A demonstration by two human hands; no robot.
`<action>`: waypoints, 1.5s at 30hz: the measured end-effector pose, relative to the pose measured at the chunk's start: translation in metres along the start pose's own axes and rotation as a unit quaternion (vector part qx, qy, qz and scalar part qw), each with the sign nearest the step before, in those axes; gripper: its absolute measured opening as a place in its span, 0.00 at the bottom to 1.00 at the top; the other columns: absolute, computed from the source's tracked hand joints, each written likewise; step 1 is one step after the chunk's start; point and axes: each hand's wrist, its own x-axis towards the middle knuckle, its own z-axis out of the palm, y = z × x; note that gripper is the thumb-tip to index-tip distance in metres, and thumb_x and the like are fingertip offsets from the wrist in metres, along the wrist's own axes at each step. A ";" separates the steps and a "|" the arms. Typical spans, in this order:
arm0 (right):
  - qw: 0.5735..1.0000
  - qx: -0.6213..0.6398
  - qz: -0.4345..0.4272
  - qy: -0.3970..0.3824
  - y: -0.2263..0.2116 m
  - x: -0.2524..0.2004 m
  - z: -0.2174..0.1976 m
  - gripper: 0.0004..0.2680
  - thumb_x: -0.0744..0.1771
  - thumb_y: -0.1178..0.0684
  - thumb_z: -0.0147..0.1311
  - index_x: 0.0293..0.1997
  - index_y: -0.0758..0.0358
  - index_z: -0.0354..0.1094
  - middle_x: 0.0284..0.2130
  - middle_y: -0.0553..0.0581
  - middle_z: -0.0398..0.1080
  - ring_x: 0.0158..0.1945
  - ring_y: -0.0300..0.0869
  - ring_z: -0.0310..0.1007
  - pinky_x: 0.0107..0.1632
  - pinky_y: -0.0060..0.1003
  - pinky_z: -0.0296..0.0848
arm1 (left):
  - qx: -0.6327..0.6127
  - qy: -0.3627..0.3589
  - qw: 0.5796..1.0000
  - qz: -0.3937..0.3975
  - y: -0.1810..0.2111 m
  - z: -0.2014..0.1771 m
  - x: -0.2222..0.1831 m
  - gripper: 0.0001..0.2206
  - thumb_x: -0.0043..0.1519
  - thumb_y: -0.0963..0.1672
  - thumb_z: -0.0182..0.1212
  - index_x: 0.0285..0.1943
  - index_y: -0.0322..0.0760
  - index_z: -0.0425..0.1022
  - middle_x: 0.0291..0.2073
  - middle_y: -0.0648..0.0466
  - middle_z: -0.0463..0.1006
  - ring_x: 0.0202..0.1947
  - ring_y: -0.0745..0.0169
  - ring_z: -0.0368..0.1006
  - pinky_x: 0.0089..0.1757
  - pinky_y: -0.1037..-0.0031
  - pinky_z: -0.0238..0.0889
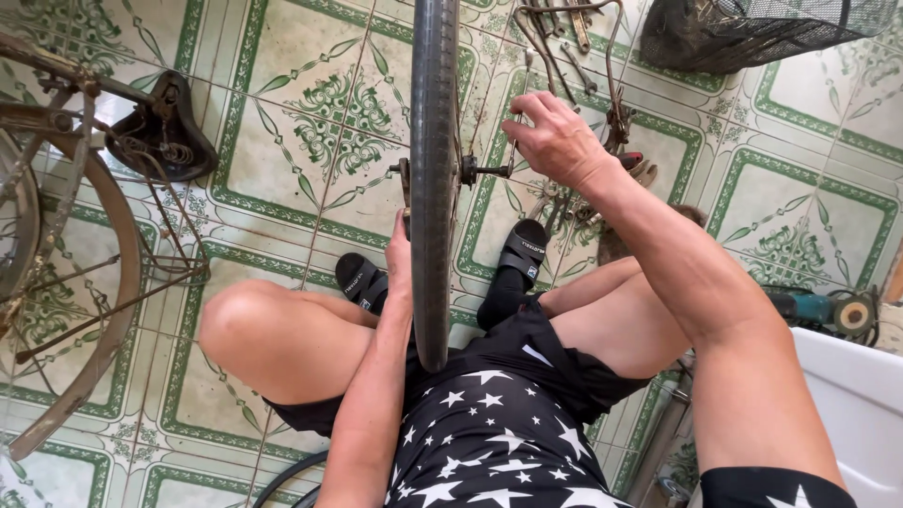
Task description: The person unscrews nuts from a bicycle wheel axle using a wrench, handles metal components, and then tightens spokes along the rim using a spoke wrench while sitting on the floor.
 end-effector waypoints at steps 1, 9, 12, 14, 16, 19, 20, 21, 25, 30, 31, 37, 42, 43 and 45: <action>1.000 -0.001 0.007 0.003 0.000 -0.003 0.001 0.06 0.67 0.59 0.58 0.46 0.60 0.76 0.48 0.58 0.67 0.52 0.49 0.70 0.57 0.40 0.75 | 0.006 0.005 1.000 0.003 -0.001 0.000 0.002 0.18 0.63 0.48 0.59 0.61 0.44 0.67 0.38 0.50 0.81 0.38 0.60 0.79 0.41 0.68 0.71; 0.910 0.157 0.323 -0.207 -0.021 -0.051 0.009 0.08 0.68 0.51 0.55 0.47 0.61 0.77 0.31 0.65 0.70 0.36 0.56 0.72 0.43 0.52 0.72 | -0.148 -0.045 0.988 0.017 0.003 0.003 -0.003 0.08 0.70 0.44 0.49 0.53 0.38 0.71 0.32 0.56 0.77 0.29 0.68 0.74 0.31 0.77 0.69; 0.828 0.296 0.432 -0.202 -0.049 -0.069 0.008 0.10 0.69 0.48 0.52 0.42 0.64 0.75 0.25 0.58 0.74 0.29 0.45 0.73 0.37 0.45 0.72 | -0.171 -0.044 0.984 0.020 0.001 0.002 -0.004 0.07 0.70 0.44 0.49 0.50 0.39 0.71 0.29 0.58 0.76 0.26 0.71 0.73 0.29 0.81 0.67; 0.773 0.384 0.478 -0.164 -0.064 -0.075 0.010 0.11 0.69 0.48 0.51 0.40 0.66 0.74 0.24 0.54 0.75 0.27 0.39 0.71 0.34 0.41 0.71 | -0.463 -0.082 0.882 -0.037 -0.010 0.008 -0.001 0.11 0.73 0.45 0.45 0.49 0.38 0.73 0.28 0.59 0.72 0.23 0.73 0.67 0.25 0.81 0.63; 0.734 0.437 0.499 -0.145 -0.076 -0.077 0.013 0.12 0.70 0.48 0.49 0.37 0.68 0.74 0.24 0.53 0.75 0.26 0.36 0.68 0.33 0.37 0.70 | -0.503 -0.096 0.858 -0.030 -0.024 0.012 0.003 0.10 0.74 0.45 0.46 0.47 0.37 0.73 0.25 0.59 0.70 0.21 0.73 0.65 0.22 0.82 0.59; 0.706 0.484 0.505 -0.109 -0.090 -0.075 0.017 0.11 0.69 0.47 0.49 0.39 0.66 0.73 0.24 0.50 0.74 0.25 0.34 0.64 0.31 0.36 0.67 | -0.525 -0.121 0.842 0.010 -0.037 0.016 0.009 0.09 0.74 0.43 0.47 0.45 0.36 0.72 0.24 0.59 0.68 0.20 0.72 0.64 0.22 0.81 0.58; 0.725 0.472 0.492 -0.105 -0.091 -0.075 0.017 0.11 0.69 0.47 0.49 0.39 0.66 0.74 0.24 0.50 0.74 0.26 0.34 0.65 0.31 0.35 0.67 | -0.527 -0.128 0.840 0.027 -0.038 0.015 0.009 0.08 0.74 0.43 0.47 0.45 0.36 0.71 0.24 0.59 0.68 0.20 0.72 0.64 0.22 0.81 0.58; 0.742 0.458 0.478 -0.100 -0.093 -0.074 0.018 0.12 0.69 0.47 0.49 0.38 0.66 0.74 0.24 0.50 0.74 0.26 0.33 0.66 0.32 0.35 0.68 | -0.515 -0.118 0.849 0.013 -0.037 0.014 0.007 0.08 0.74 0.43 0.47 0.45 0.36 0.71 0.24 0.59 0.68 0.20 0.72 0.64 0.22 0.81 0.57; 0.753 0.432 0.480 -0.125 -0.093 -0.069 0.018 0.12 0.69 0.47 0.50 0.37 0.66 0.75 0.23 0.51 0.73 0.26 0.34 0.65 0.32 0.35 0.67 | -0.502 -0.104 0.858 -0.020 -0.032 0.013 -0.001 0.08 0.72 0.43 0.47 0.45 0.36 0.72 0.23 0.59 0.67 0.19 0.73 0.63 0.21 0.82 0.56; 0.742 0.445 0.485 -0.126 -0.093 -0.062 0.011 0.12 0.69 0.47 0.50 0.40 0.66 0.75 0.22 0.50 0.73 0.26 0.33 0.65 0.33 0.34 0.68 | -0.562 -0.139 0.815 -0.001 -0.077 0.020 0.024 0.08 0.71 0.43 0.50 0.39 0.37 0.71 0.23 0.57 0.68 0.20 0.67 0.65 0.23 0.77 0.61; 0.738 0.456 0.483 -0.119 -0.093 -0.059 0.011 0.12 0.69 0.46 0.49 0.42 0.65 0.75 0.23 0.48 0.74 0.26 0.32 0.66 0.33 0.33 0.69 | -0.575 -0.142 0.805 -0.017 -0.088 0.019 0.029 0.10 0.71 0.43 0.52 0.37 0.37 0.70 0.23 0.56 0.69 0.20 0.65 0.66 0.25 0.75 0.63; 0.677 0.533 0.496 -0.109 -0.095 -0.063 0.025 0.11 0.69 0.49 0.48 0.47 0.65 0.73 0.29 0.50 0.76 0.26 0.36 0.63 0.32 0.37 0.67 | 0.114 0.054 0.973 0.192 -0.095 0.015 0.022 0.11 0.63 0.43 0.65 0.30 0.35 0.69 0.22 0.53 0.72 0.23 0.56 0.68 0.28 0.67 0.64; 0.849 0.321 0.420 -0.026 -0.086 -0.073 0.074 0.09 0.70 0.50 0.52 0.42 0.67 0.72 0.28 0.61 0.72 0.31 0.44 0.69 0.36 0.41 0.68 | 0.159 0.075 0.951 0.254 -0.092 0.019 0.019 0.13 0.62 0.43 0.68 0.30 0.35 0.68 0.21 0.51 0.70 0.22 0.57 0.65 0.27 0.66 0.59; 0.874 0.294 0.387 0.011 -0.080 -0.072 0.081 0.09 0.70 0.51 0.53 0.40 0.68 0.71 0.29 0.62 0.71 0.32 0.45 0.69 0.37 0.42 0.68 | 0.167 0.080 0.944 0.273 -0.091 0.018 0.023 0.13 0.62 0.43 0.68 0.30 0.35 0.68 0.21 0.51 0.70 0.21 0.58 0.64 0.27 0.66 0.59; 0.846 0.339 0.411 -0.023 -0.080 -0.076 0.085 0.10 0.70 0.50 0.52 0.40 0.68 0.71 0.28 0.60 0.71 0.30 0.44 0.71 0.36 0.41 0.69 | 0.148 0.078 0.953 0.254 -0.095 0.014 0.019 0.13 0.62 0.43 0.69 0.30 0.35 0.68 0.21 0.51 0.69 0.21 0.59 0.63 0.26 0.66 0.57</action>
